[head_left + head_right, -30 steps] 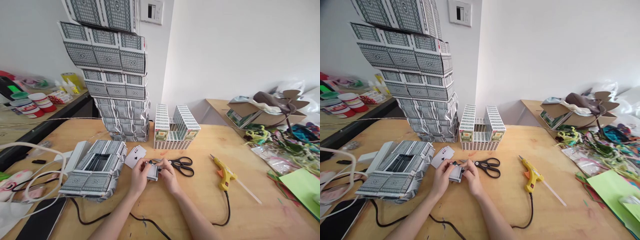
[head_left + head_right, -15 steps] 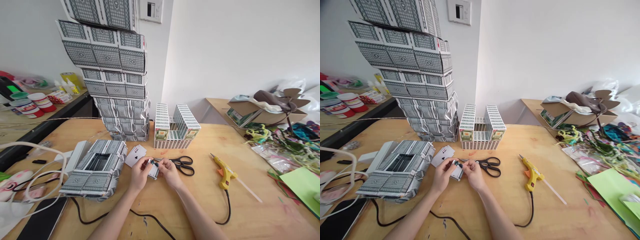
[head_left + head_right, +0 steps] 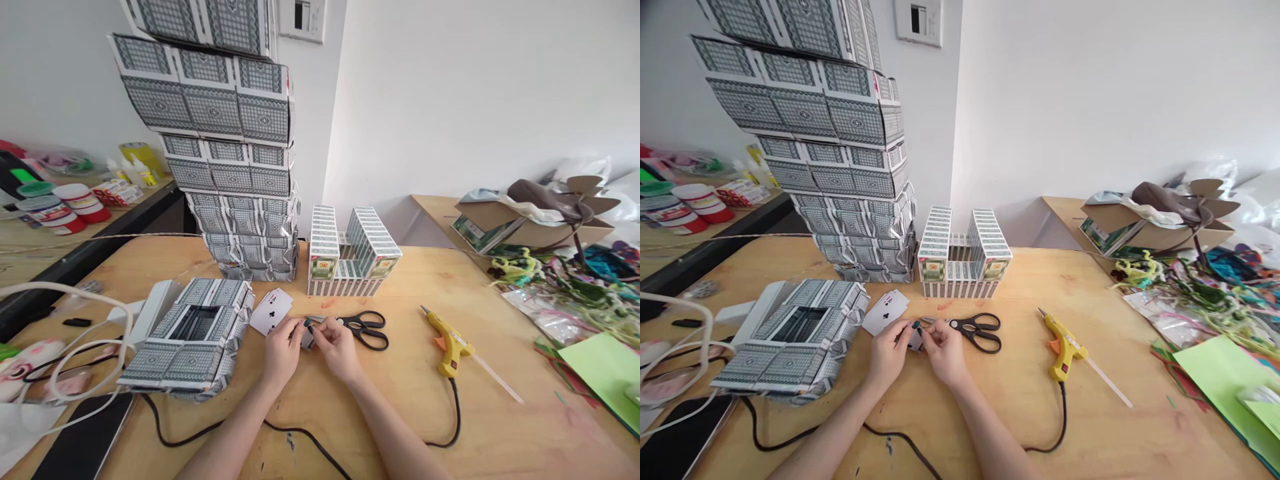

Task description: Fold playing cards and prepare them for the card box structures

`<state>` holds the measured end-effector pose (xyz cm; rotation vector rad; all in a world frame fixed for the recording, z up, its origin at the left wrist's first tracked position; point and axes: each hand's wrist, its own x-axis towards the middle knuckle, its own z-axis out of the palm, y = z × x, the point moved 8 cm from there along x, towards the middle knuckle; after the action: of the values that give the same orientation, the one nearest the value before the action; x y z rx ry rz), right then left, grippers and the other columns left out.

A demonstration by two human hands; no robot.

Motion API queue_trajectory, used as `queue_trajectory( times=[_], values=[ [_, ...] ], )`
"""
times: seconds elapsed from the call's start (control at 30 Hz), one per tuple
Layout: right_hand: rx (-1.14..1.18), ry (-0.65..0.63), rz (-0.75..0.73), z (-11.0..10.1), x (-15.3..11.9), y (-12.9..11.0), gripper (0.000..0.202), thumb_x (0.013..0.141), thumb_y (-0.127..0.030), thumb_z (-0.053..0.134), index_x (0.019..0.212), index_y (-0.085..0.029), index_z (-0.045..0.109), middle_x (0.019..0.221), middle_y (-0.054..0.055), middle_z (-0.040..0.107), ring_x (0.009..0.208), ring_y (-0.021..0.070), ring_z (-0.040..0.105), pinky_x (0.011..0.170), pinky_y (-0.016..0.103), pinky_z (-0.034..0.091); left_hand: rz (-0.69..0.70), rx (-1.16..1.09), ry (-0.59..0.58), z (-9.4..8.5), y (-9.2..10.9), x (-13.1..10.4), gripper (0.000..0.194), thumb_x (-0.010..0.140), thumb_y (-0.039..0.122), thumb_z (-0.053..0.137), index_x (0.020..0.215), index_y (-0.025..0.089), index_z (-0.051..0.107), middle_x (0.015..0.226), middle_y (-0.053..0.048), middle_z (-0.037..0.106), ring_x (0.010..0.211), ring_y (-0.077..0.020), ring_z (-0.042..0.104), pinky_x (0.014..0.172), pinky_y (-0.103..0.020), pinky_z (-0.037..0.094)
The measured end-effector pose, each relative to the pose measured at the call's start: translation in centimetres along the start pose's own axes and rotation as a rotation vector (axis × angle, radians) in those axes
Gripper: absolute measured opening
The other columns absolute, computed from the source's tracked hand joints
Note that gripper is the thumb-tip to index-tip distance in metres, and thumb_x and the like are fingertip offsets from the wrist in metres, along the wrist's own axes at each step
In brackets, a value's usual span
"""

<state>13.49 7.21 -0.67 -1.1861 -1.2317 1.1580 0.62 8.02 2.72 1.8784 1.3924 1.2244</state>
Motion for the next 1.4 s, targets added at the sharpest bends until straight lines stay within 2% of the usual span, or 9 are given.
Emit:
queue_trajectory(
  times=[0.1,0.23,0.47,0.6,0.77,0.9,1.1,1.27,1.4],
  values=[
    [0.019,-0.027,0.015,0.3,0.1,0.0,0.032,0.076,-0.045,0.060,0.064,-0.019,0.049,0.056,-0.004,0.045,0.050,0.0089,0.040,0.050,0.022,0.034,-0.105,-0.066,0.008,0.0,-0.9,0.0,0.032,0.087,0.035,0.040,0.071,0.016,0.059,0.064,-0.002,0.059,0.062,-0.0140,0.055,0.058,-0.021,0.042],
    [0.212,-0.087,0.133,0.9,0.2,0.5,0.035,0.071,-0.051,0.064,0.067,-0.018,0.052,0.060,-0.002,0.053,0.053,0.0111,0.049,0.055,0.025,0.044,-0.201,-0.122,0.011,0.1,-1.6,-0.1,0.036,0.087,0.040,0.042,0.067,0.015,0.058,0.056,0.001,0.054,0.054,-0.0117,0.049,0.050,-0.019,0.038],
    [0.219,-0.114,0.203,1.1,0.1,0.4,0.033,0.070,-0.049,0.065,0.065,-0.017,0.058,0.061,-0.001,0.055,0.057,0.0120,0.051,0.054,0.025,0.047,0.049,-0.008,-0.002,0.0,0.7,-0.2,0.025,0.086,0.030,0.042,0.083,0.017,0.064,0.077,-0.006,0.067,0.071,-0.0160,0.061,0.067,-0.024,0.047],
    [0.214,-0.080,0.208,1.1,-0.1,0.5,0.026,0.071,-0.042,0.062,0.065,-0.017,0.059,0.059,-0.001,0.052,0.056,0.0126,0.050,0.052,0.024,0.046,0.106,-0.001,0.003,-0.1,1.2,-0.2,0.025,0.086,0.027,0.042,0.084,0.018,0.065,0.080,-0.007,0.069,0.073,-0.0171,0.064,0.070,-0.026,0.050],
    [0.249,-0.067,0.200,1.3,-0.2,0.6,0.011,0.067,-0.028,0.059,0.069,-0.018,0.062,0.062,-0.001,0.056,0.056,0.0124,0.050,0.055,0.024,0.046,0.025,-0.014,0.059,-0.5,0.6,-0.4,0.026,0.085,0.029,0.043,0.083,0.018,0.067,0.078,-0.007,0.070,0.071,-0.0175,0.065,0.069,-0.027,0.051],
    [0.307,-0.101,0.208,1.8,-0.4,0.5,0.014,0.066,-0.023,0.055,0.074,-0.019,0.066,0.068,0.000,0.061,0.059,0.0135,0.055,0.058,0.027,0.048,-0.081,-0.070,0.069,-0.6,-0.3,-0.4,0.027,0.084,0.031,0.045,0.083,0.016,0.067,0.076,-0.006,0.070,0.067,-0.0171,0.064,0.065,-0.025,0.050],
    [0.416,-0.205,0.227,2.7,-0.8,-0.2,0.022,0.068,-0.022,0.052,0.081,-0.020,0.070,0.071,0.000,0.064,0.060,0.0139,0.058,0.064,0.030,0.050,-0.220,-0.154,0.062,-0.3,-1.7,-0.3,0.029,0.083,0.034,0.047,0.078,0.014,0.068,0.074,-0.005,0.070,0.064,-0.0164,0.062,0.058,-0.023,0.046],
    [0.425,-0.303,0.217,3.4,-1.0,-0.9,0.024,0.070,-0.024,0.053,0.085,-0.021,0.071,0.072,0.000,0.065,0.070,0.0158,0.059,0.069,0.031,0.050,-0.263,-0.204,0.069,-0.4,-2.0,-0.2,0.030,0.082,0.036,0.048,0.074,0.015,0.067,0.070,-0.004,0.069,0.065,-0.0165,0.061,0.059,-0.023,0.046],
    [0.437,-0.329,0.222,3.7,-1.1,-0.9,0.023,0.072,-0.030,0.058,0.089,-0.022,0.070,0.076,0.002,0.066,0.076,0.0183,0.061,0.072,0.033,0.050,-0.278,-0.210,0.070,-0.7,-2.0,-0.2,0.031,0.082,0.038,0.049,0.073,0.015,0.067,0.068,-0.004,0.068,0.064,-0.0167,0.060,0.059,-0.023,0.046]
  ],
)
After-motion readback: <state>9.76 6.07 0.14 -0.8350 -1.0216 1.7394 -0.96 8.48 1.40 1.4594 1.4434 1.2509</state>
